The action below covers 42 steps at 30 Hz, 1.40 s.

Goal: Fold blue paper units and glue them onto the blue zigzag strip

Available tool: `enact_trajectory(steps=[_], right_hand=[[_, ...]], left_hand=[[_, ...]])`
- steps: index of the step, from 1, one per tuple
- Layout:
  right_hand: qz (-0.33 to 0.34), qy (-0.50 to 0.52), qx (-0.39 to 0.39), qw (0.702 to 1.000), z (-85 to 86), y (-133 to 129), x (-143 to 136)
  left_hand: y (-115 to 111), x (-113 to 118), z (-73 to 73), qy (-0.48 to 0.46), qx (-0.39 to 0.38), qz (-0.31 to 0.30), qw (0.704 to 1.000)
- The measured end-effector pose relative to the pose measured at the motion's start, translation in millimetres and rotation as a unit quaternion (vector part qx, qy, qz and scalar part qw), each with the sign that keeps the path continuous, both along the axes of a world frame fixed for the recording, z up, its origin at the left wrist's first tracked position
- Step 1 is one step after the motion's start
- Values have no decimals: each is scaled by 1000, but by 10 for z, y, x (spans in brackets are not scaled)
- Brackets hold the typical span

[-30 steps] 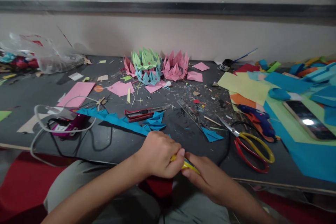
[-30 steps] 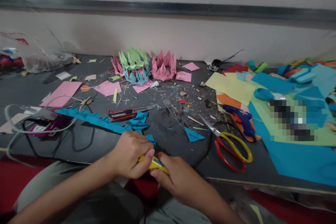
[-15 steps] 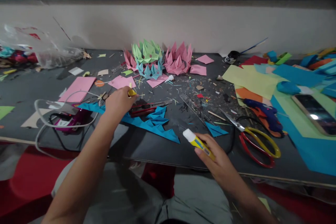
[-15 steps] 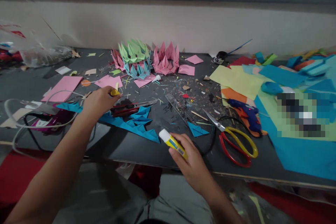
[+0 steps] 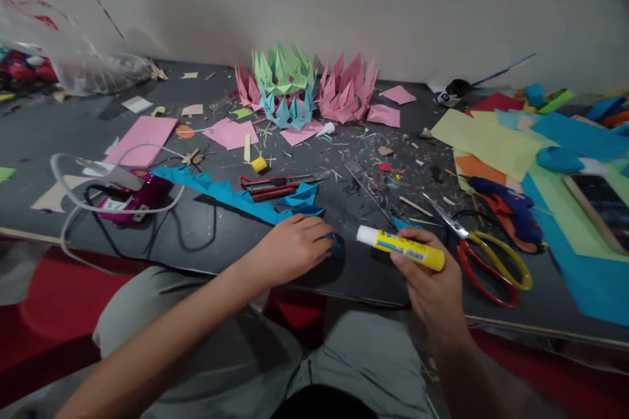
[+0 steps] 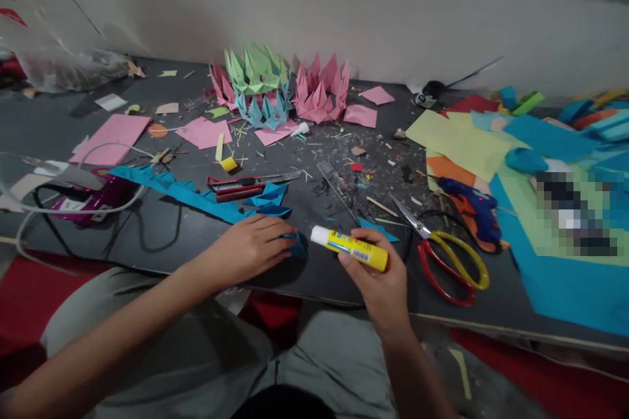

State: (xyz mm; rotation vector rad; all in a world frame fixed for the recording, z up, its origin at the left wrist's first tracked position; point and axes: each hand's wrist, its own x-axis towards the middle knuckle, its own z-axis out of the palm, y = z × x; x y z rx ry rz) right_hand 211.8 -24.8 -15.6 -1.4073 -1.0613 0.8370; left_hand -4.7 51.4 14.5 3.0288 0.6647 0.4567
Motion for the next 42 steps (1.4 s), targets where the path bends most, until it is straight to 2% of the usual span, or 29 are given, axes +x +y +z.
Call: enact_trajectory(steps=[3,6,11,14,19,24,35,42], right_hand=[[9,29,53,998,63,51,-50],[43,11,52,998,87,86,-106],[185,-99,28,977,-63,157,-147],[224,-161,54,960,-145,215,-162],[239,-197,92,946,-176,239,-178],[235,-176,90,952,-191,222,-189],[256,-137,61,955,-206,220,-187],[261,-166,92,947,-193,218,-179]], left_hand=[[-71,32,-147,16,10,-13,1000],[-102,39,-192,0,14,16,1000],[-150,49,-217,-32,-26,45,998],[-144,44,-251,-59,-62,52,995],[-117,43,-262,-71,-111,56,990],[-108,54,-216,-55,-152,60,985],[-95,65,-183,-43,-175,59,982],[-88,51,-222,-56,-173,58,982]])
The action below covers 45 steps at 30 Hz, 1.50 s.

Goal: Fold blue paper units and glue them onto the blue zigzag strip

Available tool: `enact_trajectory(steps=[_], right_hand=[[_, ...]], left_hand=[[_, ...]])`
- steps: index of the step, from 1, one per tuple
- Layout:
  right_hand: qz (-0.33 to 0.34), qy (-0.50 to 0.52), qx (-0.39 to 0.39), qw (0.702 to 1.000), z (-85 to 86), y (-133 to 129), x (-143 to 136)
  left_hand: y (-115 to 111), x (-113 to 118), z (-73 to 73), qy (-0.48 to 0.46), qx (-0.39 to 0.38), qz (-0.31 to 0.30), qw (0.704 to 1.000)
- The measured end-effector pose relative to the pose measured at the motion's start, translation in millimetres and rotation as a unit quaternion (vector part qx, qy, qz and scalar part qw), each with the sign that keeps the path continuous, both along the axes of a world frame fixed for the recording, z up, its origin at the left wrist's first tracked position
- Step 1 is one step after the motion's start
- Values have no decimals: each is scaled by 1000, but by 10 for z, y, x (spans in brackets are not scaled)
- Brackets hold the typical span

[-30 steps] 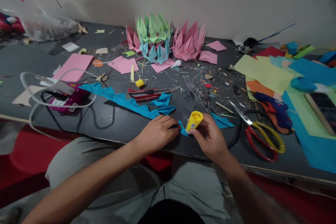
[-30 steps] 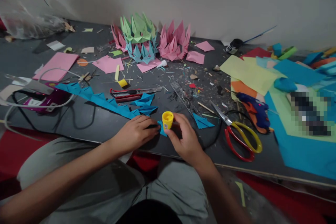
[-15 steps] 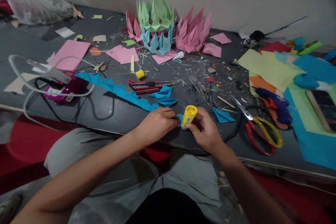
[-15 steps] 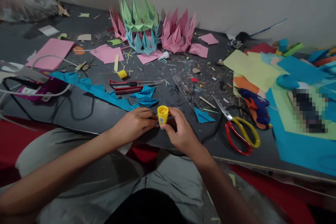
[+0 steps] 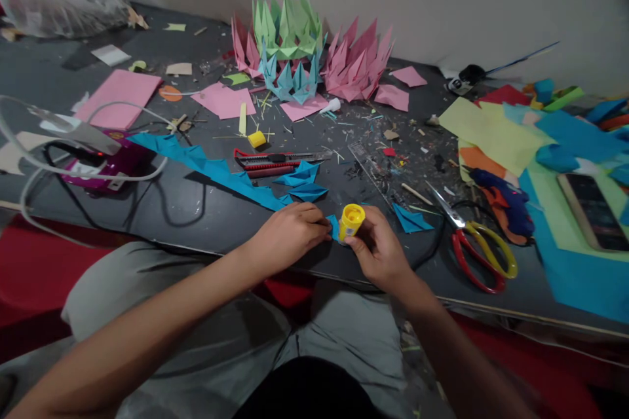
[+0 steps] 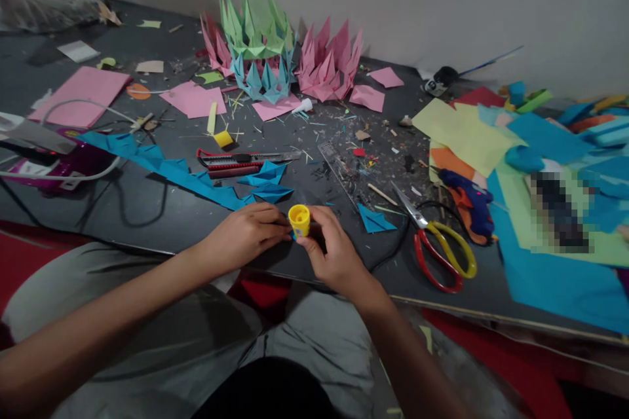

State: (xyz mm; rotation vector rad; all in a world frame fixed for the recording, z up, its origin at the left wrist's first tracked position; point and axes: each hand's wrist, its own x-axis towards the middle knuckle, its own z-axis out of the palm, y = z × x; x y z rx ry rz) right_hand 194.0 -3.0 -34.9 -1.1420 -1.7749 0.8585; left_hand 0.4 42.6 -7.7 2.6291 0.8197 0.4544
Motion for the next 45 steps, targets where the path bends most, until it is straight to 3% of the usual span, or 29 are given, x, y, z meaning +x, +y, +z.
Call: enact_trajectory(steps=[18,23,28,37,45], right_hand=[[-1,46,-64,997,59,-20,10],[-90,143,-74,983,119,20,-11],[-185,158,-37,969,142,63,-33],[-192,180,-39,964,108,70,-38],[-186,179,-37,965,104,70,-49]], left_hand=[[20,25,53,16,-28,19,999],[121,100,161,50,-84,34,995],[199,170,235,92,-89,28,991],[259,185,313,168,-149,4,974],[120,107,341,143,-102,-17,984]])
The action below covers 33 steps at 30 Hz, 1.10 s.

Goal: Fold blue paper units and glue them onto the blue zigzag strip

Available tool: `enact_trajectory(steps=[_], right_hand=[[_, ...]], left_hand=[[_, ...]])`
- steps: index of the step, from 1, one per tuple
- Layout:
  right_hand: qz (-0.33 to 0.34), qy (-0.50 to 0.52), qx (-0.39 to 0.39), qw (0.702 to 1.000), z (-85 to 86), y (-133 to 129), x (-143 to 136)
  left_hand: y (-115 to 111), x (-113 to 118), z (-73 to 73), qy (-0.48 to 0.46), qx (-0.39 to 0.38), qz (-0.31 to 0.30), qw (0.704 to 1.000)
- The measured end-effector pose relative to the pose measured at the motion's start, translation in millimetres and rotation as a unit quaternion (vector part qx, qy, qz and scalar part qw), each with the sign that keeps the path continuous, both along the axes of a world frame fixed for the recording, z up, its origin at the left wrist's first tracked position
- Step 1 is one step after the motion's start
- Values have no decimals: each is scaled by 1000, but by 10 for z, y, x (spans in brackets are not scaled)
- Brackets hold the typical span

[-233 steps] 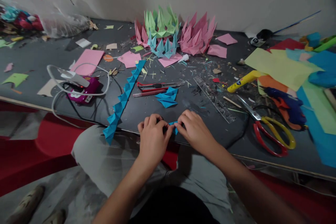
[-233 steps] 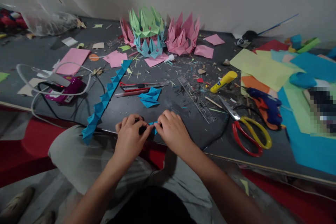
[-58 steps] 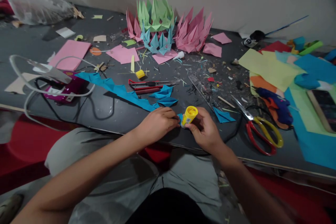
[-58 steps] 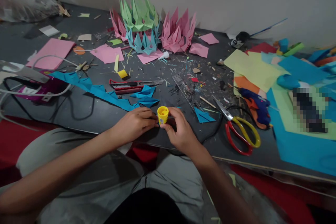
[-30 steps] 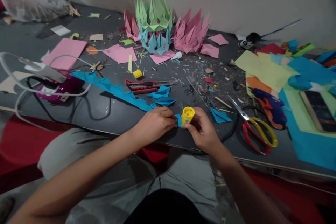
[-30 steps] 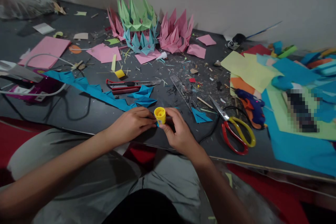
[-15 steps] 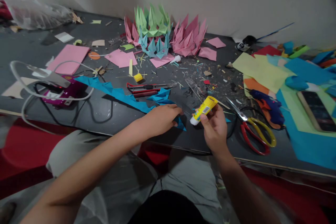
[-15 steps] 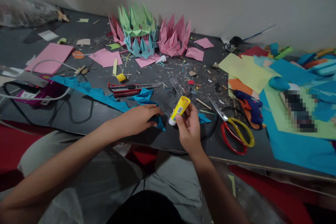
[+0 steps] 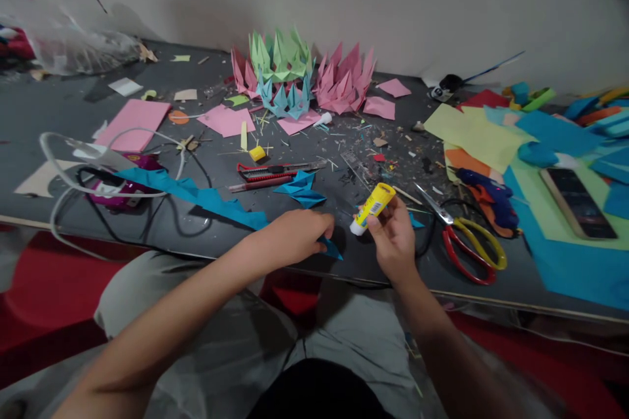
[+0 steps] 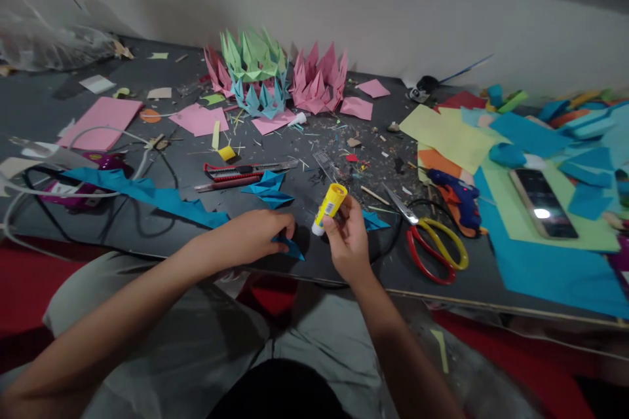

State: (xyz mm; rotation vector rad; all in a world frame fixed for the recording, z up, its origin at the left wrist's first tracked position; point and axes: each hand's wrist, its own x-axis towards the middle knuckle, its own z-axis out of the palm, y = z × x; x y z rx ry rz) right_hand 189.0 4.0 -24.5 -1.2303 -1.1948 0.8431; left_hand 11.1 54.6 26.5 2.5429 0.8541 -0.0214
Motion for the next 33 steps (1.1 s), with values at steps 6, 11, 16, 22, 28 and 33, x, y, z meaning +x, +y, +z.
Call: enact_trajectory(steps=[6,11,16,22,28,33], right_hand=[[20,21,-1,1000,2,-9,-5],[64,15,-9,998,-28,-10,-4],[165,-21,-30,986,-66,-20,-7],[198,-60,-24,978,-50,-15,-22],[208,-80,-11,975,-67,-26,-28],[229,-121,43,965,-34,-22,-43]], left_hand=[[-149,-25,66,-27,197,-40,979],[-195,-75,-117,-43,217,-55,974],[-214,-146,-195,-61,119,-25,991],[-213,-181,-209,-68,96,-8,993],[-205,-179,-244,-86,95,6,992],[-217,-171,-244,-70,92,23,993]])
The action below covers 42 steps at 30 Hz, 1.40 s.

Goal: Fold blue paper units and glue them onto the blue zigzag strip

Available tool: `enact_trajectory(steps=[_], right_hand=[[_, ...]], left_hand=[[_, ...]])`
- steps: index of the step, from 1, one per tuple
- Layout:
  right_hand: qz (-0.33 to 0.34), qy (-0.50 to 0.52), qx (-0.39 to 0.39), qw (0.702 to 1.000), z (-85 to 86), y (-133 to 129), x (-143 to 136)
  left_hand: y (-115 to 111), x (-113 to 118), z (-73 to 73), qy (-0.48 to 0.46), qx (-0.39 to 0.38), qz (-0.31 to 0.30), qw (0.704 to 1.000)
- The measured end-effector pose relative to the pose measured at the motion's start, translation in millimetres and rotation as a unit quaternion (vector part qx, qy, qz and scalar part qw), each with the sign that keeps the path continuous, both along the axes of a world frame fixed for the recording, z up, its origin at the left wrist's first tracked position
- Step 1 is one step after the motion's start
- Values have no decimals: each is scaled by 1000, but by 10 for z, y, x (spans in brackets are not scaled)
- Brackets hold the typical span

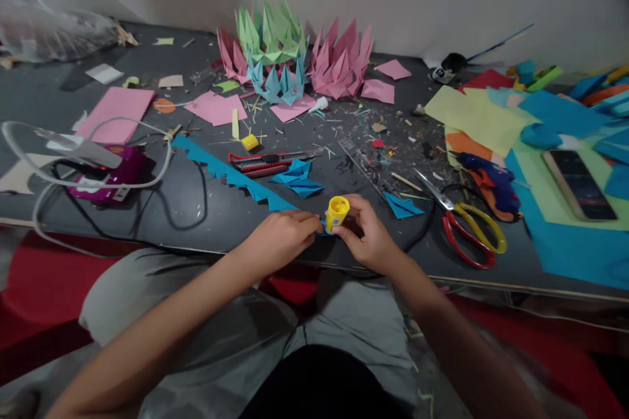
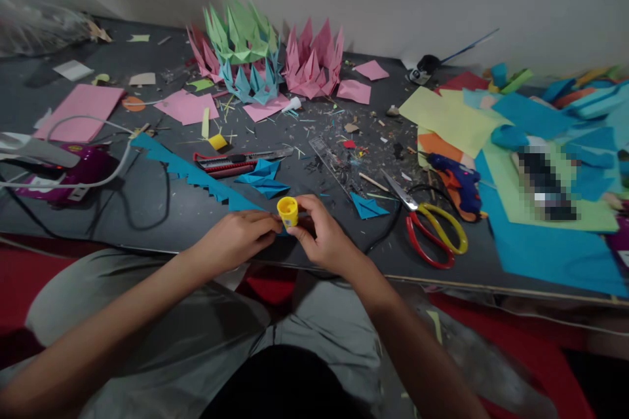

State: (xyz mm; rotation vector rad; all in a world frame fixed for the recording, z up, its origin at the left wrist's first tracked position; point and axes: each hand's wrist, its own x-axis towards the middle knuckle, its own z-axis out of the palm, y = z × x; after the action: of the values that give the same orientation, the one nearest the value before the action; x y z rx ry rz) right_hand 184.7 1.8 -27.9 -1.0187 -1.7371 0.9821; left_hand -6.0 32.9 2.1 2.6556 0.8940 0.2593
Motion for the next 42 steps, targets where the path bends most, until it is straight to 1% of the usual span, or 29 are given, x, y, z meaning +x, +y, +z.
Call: enact_trajectory(steps=[4,6,9,12,14,15,17,18,20,21,23,25,26,27,28,30,32,33,36,37,38,41,42], right_hand=[[20,-55,53,997,77,16,8],[21,-74,61,995,95,12,20],[5,-73,53,996,76,-27,42],[-44,-55,51,996,58,-96,91],[-109,-63,83,989,101,-127,170],[-145,-84,112,979,147,-126,230],[-205,-171,180,947,285,-74,388],[-218,-236,221,921,370,-19,480],[-214,-382,258,861,542,146,663],[-202,-459,256,826,617,248,742],[-157,-601,233,748,723,467,854],[-103,-697,212,677,768,669,896],[-77,-727,209,649,771,752,894],[-51,-746,212,630,766,821,882],[-29,-755,220,617,754,873,866],[1,-757,242,607,720,935,834],[13,-747,257,612,681,953,821],[16,-737,260,624,662,954,823],[31,-689,256,677,634,953,839],[35,-683,255,683,639,954,840],[37,-687,256,679,655,952,835],[38,-713,277,643,755,896,794],[38,-710,285,643,797,850,778]], left_hand=[[-3,-3,-26,-7,7,15,1000],[2,-4,-37,-15,14,16,1000],[11,-4,-30,-18,10,14,1000],[19,-6,-8,-17,-7,11,1000],[22,-9,1,-18,-17,8,1000],[24,-11,2,-20,-20,6,1000],[27,-16,-3,-26,-22,1,999],[28,-20,-7,-30,-19,-2,999],[29,-26,-15,-34,-5,-13,999],[28,-30,-19,-37,7,-20,999],[25,-34,-22,-47,34,-33,998],[22,-35,-24,-61,59,-42,995],[22,-35,-24,-68,72,-46,994],[24,-35,-24,-73,86,-52,992],[28,-36,-25,-76,101,-57,990],[42,-43,-27,-83,127,-60,987],[60,-53,-32,-91,141,-48,985],[68,-58,-35,-94,142,-42,985],[87,-69,-44,-95,137,-35,985],[91,-69,-46,-93,136,-37,986],[93,-68,-48,-91,136,-38,986],[101,-64,-49,-84,137,-36,986],[104,-64,-49,-80,137,-34,987]])
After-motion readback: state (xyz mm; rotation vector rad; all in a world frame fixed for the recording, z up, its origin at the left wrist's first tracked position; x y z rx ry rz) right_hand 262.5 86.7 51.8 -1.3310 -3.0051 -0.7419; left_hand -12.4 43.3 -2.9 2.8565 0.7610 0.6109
